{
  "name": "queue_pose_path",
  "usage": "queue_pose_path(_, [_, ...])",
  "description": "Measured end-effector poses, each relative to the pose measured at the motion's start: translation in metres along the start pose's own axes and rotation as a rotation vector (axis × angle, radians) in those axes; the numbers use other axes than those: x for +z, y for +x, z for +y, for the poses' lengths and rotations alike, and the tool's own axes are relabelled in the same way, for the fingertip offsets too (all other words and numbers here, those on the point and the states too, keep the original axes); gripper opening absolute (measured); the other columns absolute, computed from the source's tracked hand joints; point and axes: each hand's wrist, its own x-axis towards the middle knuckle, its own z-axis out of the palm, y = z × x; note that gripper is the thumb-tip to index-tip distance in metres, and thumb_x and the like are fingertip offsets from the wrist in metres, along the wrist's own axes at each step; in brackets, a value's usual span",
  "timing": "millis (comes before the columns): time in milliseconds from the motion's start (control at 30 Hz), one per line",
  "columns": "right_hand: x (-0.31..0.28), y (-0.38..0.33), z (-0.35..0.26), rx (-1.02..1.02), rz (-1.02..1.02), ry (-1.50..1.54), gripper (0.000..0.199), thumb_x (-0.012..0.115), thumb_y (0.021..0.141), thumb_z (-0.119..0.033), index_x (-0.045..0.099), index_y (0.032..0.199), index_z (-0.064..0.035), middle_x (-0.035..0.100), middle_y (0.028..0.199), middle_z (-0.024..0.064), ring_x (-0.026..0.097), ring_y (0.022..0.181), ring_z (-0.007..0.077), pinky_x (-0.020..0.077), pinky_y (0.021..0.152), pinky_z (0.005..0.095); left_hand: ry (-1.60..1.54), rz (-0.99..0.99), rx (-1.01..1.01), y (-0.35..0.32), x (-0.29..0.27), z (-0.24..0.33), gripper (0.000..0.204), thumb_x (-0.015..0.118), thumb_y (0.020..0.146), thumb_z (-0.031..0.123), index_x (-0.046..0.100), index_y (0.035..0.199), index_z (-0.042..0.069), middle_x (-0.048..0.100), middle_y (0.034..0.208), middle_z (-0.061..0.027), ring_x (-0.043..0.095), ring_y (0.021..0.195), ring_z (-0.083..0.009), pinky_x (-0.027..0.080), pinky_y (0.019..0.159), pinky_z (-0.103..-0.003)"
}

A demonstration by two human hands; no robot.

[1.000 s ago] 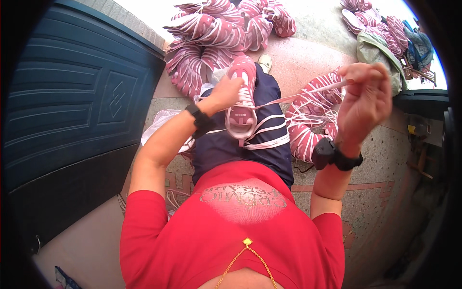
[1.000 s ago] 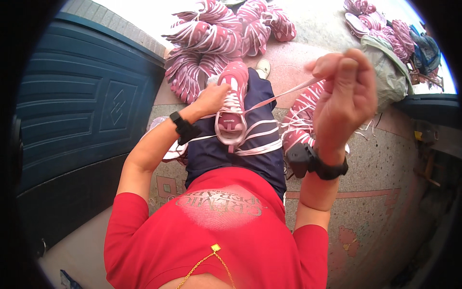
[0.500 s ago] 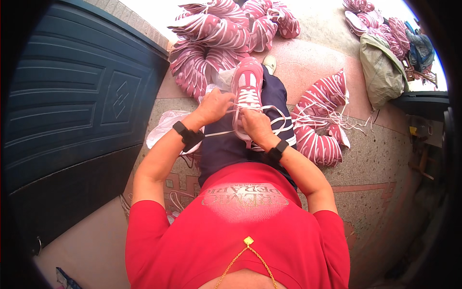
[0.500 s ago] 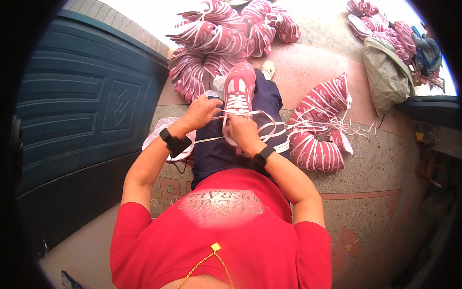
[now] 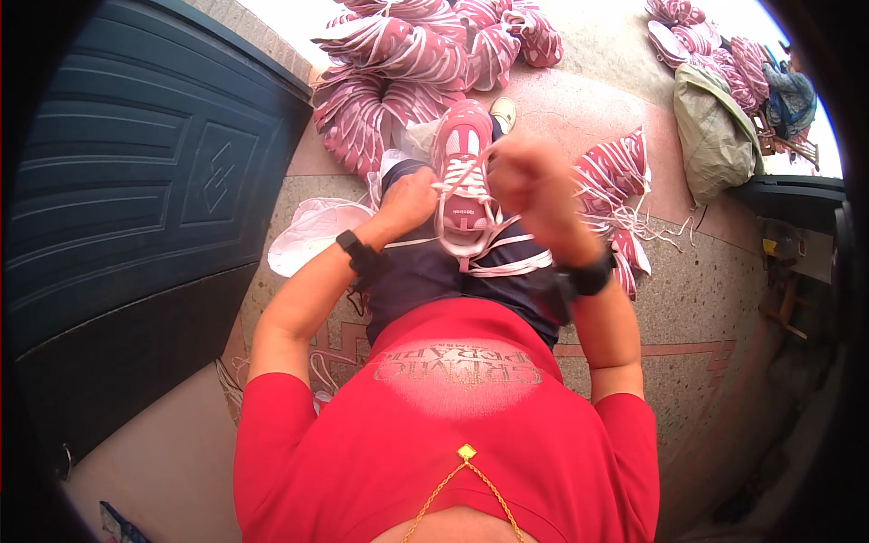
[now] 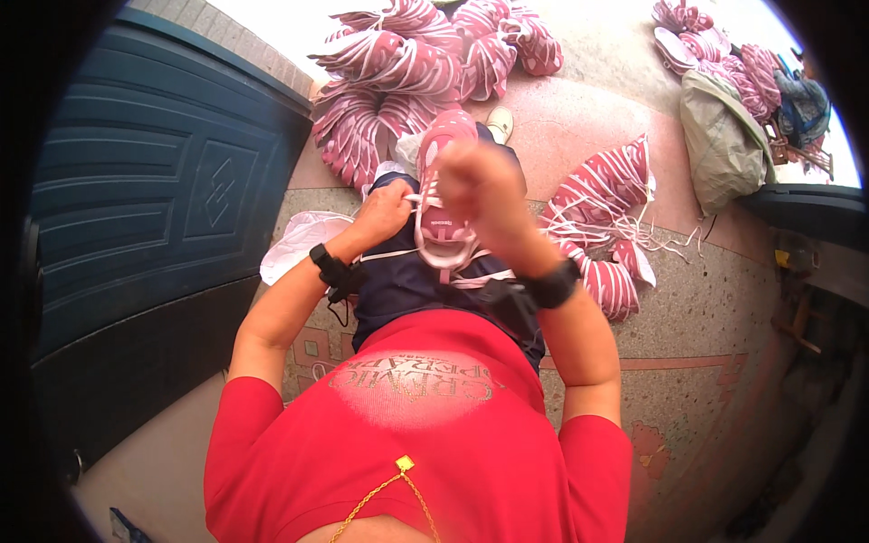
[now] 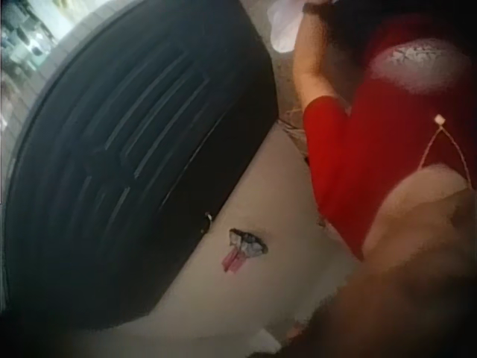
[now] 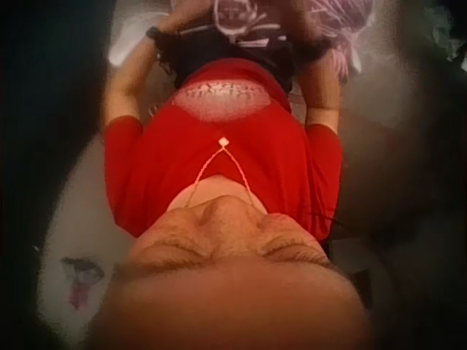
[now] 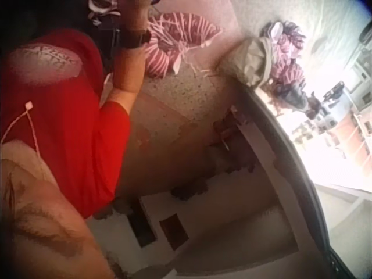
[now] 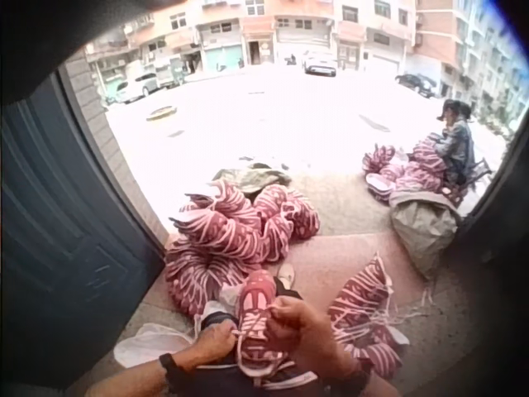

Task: The person sits on the floor and repeatedly threads a long pink shoelace through the eyelets of a pink sneaker held in their lap. They pull the lace through multiple times, adjusting the loops and tension, but do not complete a final knot or finish the shoe.

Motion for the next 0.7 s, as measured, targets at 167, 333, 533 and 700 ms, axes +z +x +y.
queue_pose_path(167, [0.039,-0.025,-0.081,-0.07,-0.241,0.439,0.022,0.043,0.092,-0.024,0.038,0.073,-0.0124,0.023,0.052,-0.0078,0.02,0.044,0.0059,0.0172,0.041,0.0236,-0.139,-0.459,0.426,0.04,-0.025,0.038,0.037,0.067,0.081,0.024,0.062,0.113,0.006,0.064,0.108,-0.0162,0.059,0.103,-0.0298,0.045,0.089,-0.039])
queue_pose_path(333, [0.044,-0.006,-0.072,-0.052,-0.252,0.167,0.031,0.044,0.091,-0.022,0.032,0.064,-0.0137,0.022,0.053,-0.0072,0.018,0.045,0.0058,0.0171,0.042,0.0231,-0.627,-0.995,0.382,0.048,-0.052,0.071,0.037,0.071,0.081,0.021,0.065,0.11,0.0,0.066,0.107,-0.0075,0.059,0.104,-0.015,0.045,0.09,-0.028])
queue_pose_path(533, [-0.03,0.017,-0.069,-0.477,-0.003,-0.032,0.032,0.039,0.095,-0.022,0.06,0.087,-0.0005,0.064,0.098,0.0115,0.059,0.095,0.0237,0.0422,0.087,0.0329,-1.172,-0.47,0.121,0.057,-0.071,0.035,0.025,0.053,0.095,0.026,0.062,0.095,0.003,0.066,0.089,-0.0094,0.064,0.088,-0.0188,0.05,0.086,-0.034])
queue_pose_path(700, [-0.125,0.009,-0.059,-0.271,0.249,0.049,0.028,0.043,0.096,-0.026,0.049,0.073,-0.0098,0.049,0.069,0.0021,0.044,0.063,0.0123,0.0359,0.059,0.0275,-1.73,-0.045,-0.052,0.059,-0.143,-0.025,0.017,0.048,0.098,0.018,0.052,0.089,0.004,0.043,0.066,0.0007,0.042,0.061,-0.0114,0.04,0.062,-0.028])
